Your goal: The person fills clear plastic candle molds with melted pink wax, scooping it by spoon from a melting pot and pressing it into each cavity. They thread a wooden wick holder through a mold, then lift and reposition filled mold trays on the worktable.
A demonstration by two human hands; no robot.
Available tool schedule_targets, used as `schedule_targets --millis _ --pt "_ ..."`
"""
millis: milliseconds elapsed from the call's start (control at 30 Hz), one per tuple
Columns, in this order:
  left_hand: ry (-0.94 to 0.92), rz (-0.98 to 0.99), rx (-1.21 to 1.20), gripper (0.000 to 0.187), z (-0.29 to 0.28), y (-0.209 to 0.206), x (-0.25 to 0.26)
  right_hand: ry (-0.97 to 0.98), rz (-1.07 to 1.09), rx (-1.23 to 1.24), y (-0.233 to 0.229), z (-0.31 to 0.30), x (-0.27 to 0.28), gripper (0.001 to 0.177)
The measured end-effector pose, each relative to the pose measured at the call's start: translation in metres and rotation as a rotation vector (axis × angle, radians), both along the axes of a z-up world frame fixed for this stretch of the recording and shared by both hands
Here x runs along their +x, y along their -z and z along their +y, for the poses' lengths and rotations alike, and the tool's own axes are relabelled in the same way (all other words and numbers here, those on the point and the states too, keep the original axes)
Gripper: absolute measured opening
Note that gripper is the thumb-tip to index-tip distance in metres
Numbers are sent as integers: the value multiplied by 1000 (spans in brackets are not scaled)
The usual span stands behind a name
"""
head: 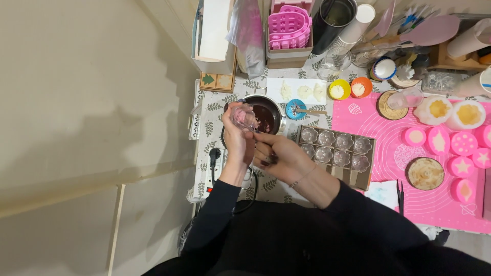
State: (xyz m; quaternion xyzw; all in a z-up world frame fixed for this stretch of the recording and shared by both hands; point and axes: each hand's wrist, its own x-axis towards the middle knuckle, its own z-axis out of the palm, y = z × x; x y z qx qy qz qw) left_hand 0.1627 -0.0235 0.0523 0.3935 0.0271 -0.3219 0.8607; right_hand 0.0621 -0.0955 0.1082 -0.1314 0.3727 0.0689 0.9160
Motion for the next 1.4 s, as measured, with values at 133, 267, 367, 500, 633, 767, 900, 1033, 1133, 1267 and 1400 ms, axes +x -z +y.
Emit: schedule_targets --millis 133,267,367,500,633,767,900,1033,1133,1267,1400 --pt "-4 -86 -41 29 3 31 -2 102 -83 112 16 12 -4 23" --pt "-9 -168 71 30 3 38 -2 142 -78 78 11 22 -1 24" --pt "-18 -283 153 31 1 40 1 132 -81 -44 13 20 0 22" --pt "25 -13 -8 35 7 -5 7 -44 -56 -314 -14 -1 -2 18" --pt "48 -84 -48 37 15 14 16 -224 -55 -500 -30 -29 -3 16" --pt "95 -109 76 37 19 -4 12 -463 -103 -1028 -37 -40 -4 17" --pt "133 -137 105 38 20 -1 10 -423 -216 -2093 -47 -25 -12 18" --pt "128 -75 186 41 17 -16 6 -368 -265 -2561 -58 -7 -16 26" --pt "124 -32 71 43 16 -12 3 -458 -253 -2705 -56 -3 -17 38" --pt "128 6 67 38 15 -16 9 -489 -327 -2669 -47 -11 -15 42" --pt "267 -99 14 41 24 20 22 -466 -461 -2438 -47 -37 -9 33"
